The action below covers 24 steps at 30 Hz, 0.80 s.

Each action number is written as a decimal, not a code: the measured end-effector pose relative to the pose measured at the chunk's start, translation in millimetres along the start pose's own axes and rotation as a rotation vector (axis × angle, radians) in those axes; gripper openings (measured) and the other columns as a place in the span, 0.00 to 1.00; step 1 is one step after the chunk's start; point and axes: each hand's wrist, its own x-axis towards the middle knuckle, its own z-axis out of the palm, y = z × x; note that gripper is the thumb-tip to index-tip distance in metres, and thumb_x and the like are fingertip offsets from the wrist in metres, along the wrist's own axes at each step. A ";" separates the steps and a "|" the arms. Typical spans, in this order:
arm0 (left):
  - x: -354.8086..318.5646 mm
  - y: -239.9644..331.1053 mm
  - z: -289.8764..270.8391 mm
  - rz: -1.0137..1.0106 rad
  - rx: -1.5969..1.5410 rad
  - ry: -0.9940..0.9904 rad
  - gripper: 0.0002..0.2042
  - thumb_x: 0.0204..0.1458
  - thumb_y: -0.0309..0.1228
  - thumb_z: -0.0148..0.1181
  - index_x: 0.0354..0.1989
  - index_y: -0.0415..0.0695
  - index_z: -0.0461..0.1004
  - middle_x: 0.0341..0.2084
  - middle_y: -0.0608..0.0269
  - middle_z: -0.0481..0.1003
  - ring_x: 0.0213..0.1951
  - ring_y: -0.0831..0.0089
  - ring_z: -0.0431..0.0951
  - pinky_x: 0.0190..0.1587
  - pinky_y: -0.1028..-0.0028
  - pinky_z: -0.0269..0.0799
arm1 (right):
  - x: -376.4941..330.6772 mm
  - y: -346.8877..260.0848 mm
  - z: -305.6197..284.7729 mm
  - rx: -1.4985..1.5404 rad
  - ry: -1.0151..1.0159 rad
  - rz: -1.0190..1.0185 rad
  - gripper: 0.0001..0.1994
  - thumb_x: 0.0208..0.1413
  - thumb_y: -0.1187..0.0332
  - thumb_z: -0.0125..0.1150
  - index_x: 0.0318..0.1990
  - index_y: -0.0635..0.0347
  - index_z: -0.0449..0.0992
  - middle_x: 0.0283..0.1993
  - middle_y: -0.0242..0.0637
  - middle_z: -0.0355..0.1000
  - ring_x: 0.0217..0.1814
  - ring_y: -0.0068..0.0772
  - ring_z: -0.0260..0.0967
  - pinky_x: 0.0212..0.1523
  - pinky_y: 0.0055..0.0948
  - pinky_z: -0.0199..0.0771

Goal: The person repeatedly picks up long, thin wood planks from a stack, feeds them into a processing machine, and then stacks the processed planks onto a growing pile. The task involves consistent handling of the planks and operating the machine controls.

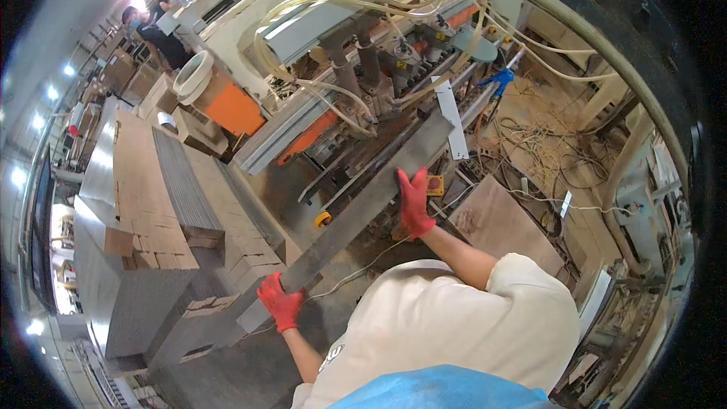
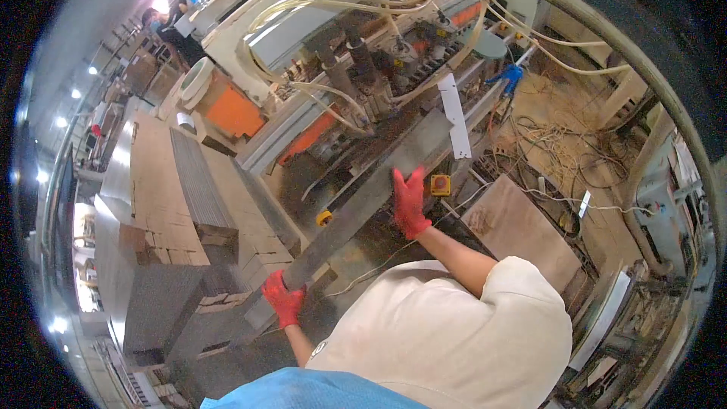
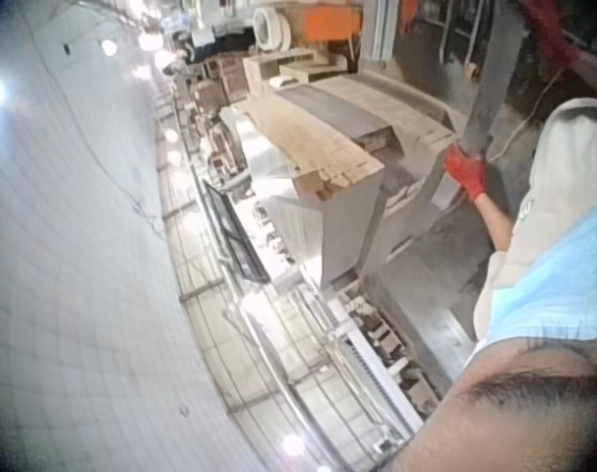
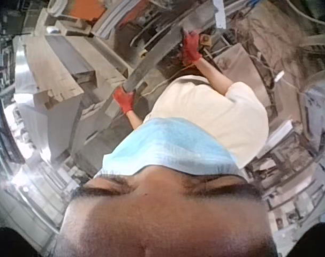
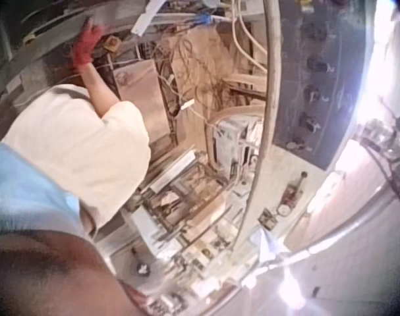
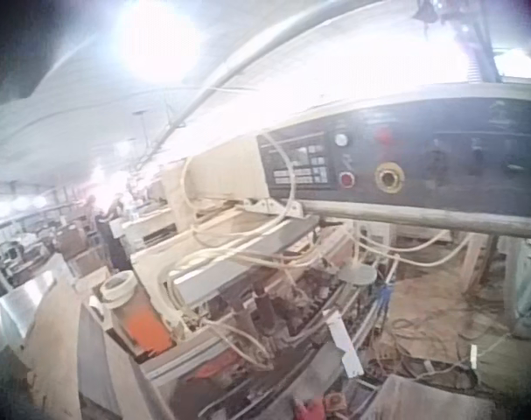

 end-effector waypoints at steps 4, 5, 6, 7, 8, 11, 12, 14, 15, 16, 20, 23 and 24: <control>46.0 -22.6 8.6 -0.005 0.015 -0.061 0.30 0.31 0.43 0.78 0.47 0.51 0.76 0.41 0.62 0.78 0.49 0.56 0.77 0.52 0.55 0.68 | 68.7 47.5 -45.0 -0.281 -0.308 0.194 0.20 0.67 0.62 0.61 0.59 0.66 0.70 0.57 0.39 0.73 0.56 0.31 0.69 0.57 0.33 0.70; 58.5 -28.8 11.5 -0.014 0.009 -0.074 0.30 0.32 0.43 0.77 0.47 0.51 0.76 0.42 0.62 0.79 0.49 0.57 0.78 0.51 0.55 0.68 | 87.4 42.3 -45.7 -0.290 -0.427 0.229 0.23 0.67 0.59 0.62 0.61 0.67 0.70 0.59 0.40 0.73 0.60 0.33 0.68 0.61 0.35 0.69; 71.1 -33.3 15.6 -0.006 0.027 -0.096 0.30 0.32 0.44 0.77 0.47 0.51 0.76 0.42 0.62 0.79 0.49 0.57 0.78 0.51 0.55 0.69 | 100.8 34.0 -54.7 -0.496 -0.408 0.174 0.24 0.64 0.57 0.64 0.61 0.63 0.72 0.60 0.41 0.73 0.60 0.36 0.68 0.60 0.36 0.68; 85.5 -37.5 19.1 0.010 0.046 -0.119 0.30 0.32 0.44 0.77 0.48 0.51 0.76 0.42 0.62 0.80 0.49 0.57 0.78 0.50 0.55 0.69 | 114.2 25.5 -67.0 -0.704 -0.375 0.124 0.26 0.62 0.54 0.66 0.61 0.59 0.74 0.61 0.42 0.74 0.61 0.40 0.69 0.60 0.36 0.68; 100.2 -41.2 22.4 0.024 0.065 -0.141 0.30 0.33 0.45 0.77 0.48 0.51 0.77 0.42 0.62 0.80 0.49 0.57 0.79 0.49 0.55 0.69 | 121.4 21.0 -76.4 -0.869 -0.301 -0.234 0.27 0.59 0.53 0.67 0.62 0.56 0.74 0.61 0.42 0.73 0.62 0.43 0.69 0.59 0.39 0.67; 120.1 -53.1 29.6 0.078 0.104 -0.083 0.29 0.33 0.45 0.77 0.47 0.50 0.77 0.41 0.59 0.81 0.47 0.56 0.80 0.48 0.55 0.70 | 123.2 -50.4 -65.4 -1.663 0.357 -0.619 0.33 0.46 0.53 0.71 0.62 0.50 0.73 0.59 0.47 0.69 0.68 0.50 0.61 0.63 0.53 0.60; 128.5 -55.7 33.1 0.068 0.083 -0.087 0.29 0.33 0.45 0.77 0.46 0.49 0.77 0.40 0.58 0.81 0.46 0.55 0.80 0.46 0.55 0.71 | 128.9 -60.4 -76.5 -1.712 0.450 -0.693 0.34 0.47 0.51 0.72 0.61 0.52 0.73 0.61 0.53 0.68 0.63 0.53 0.65 0.59 0.51 0.66; 145.5 -61.7 39.6 0.050 0.039 -0.098 0.28 0.32 0.44 0.77 0.45 0.48 0.78 0.38 0.56 0.82 0.44 0.53 0.81 0.44 0.55 0.72 | 142.1 -66.1 -102.9 -1.535 0.347 -0.362 0.35 0.47 0.50 0.73 0.61 0.56 0.73 0.59 0.53 0.70 0.58 0.55 0.69 0.56 0.49 0.69; 153.7 -61.3 41.4 0.059 0.030 -0.116 0.28 0.32 0.44 0.77 0.44 0.48 0.78 0.38 0.55 0.82 0.43 0.52 0.81 0.43 0.55 0.73 | 150.8 -66.0 -122.5 -1.436 0.301 -0.203 0.35 0.47 0.49 0.74 0.61 0.58 0.73 0.58 0.53 0.71 0.55 0.56 0.71 0.54 0.48 0.71; 163.1 -58.6 42.6 0.071 0.019 -0.132 0.27 0.32 0.44 0.77 0.44 0.48 0.78 0.37 0.54 0.82 0.42 0.51 0.82 0.42 0.54 0.74 | 165.2 -66.0 -152.1 -1.135 0.071 -0.051 0.35 0.48 0.50 0.75 0.58 0.62 0.73 0.51 0.54 0.75 0.49 0.55 0.74 0.50 0.46 0.75; 181.8 -57.4 41.0 0.056 0.050 -0.202 0.26 0.32 0.44 0.76 0.42 0.48 0.79 0.36 0.52 0.82 0.40 0.49 0.82 0.40 0.54 0.76 | 156.1 -54.6 -190.9 -1.002 -0.172 -0.107 0.22 0.56 0.66 0.72 0.54 0.61 0.71 0.43 0.36 0.73 0.42 0.30 0.73 0.44 0.36 0.77; 194.5 -76.0 46.2 0.046 0.012 -0.263 0.25 0.33 0.45 0.76 0.40 0.48 0.79 0.35 0.51 0.82 0.41 0.49 0.82 0.41 0.54 0.76 | 126.6 -47.1 -194.1 -0.861 -0.299 -0.328 0.18 0.59 0.71 0.66 0.55 0.58 0.69 0.45 0.35 0.73 0.42 0.24 0.72 0.38 0.34 0.78; 191.6 -84.4 45.8 0.028 0.015 -0.265 0.25 0.33 0.45 0.76 0.40 0.47 0.79 0.35 0.51 0.82 0.41 0.49 0.82 0.41 0.53 0.76 | 111.7 -57.2 -173.2 -0.780 -0.258 -0.031 0.26 0.62 0.64 0.61 0.65 0.62 0.65 0.47 0.50 0.77 0.45 0.41 0.77 0.44 0.41 0.76</control>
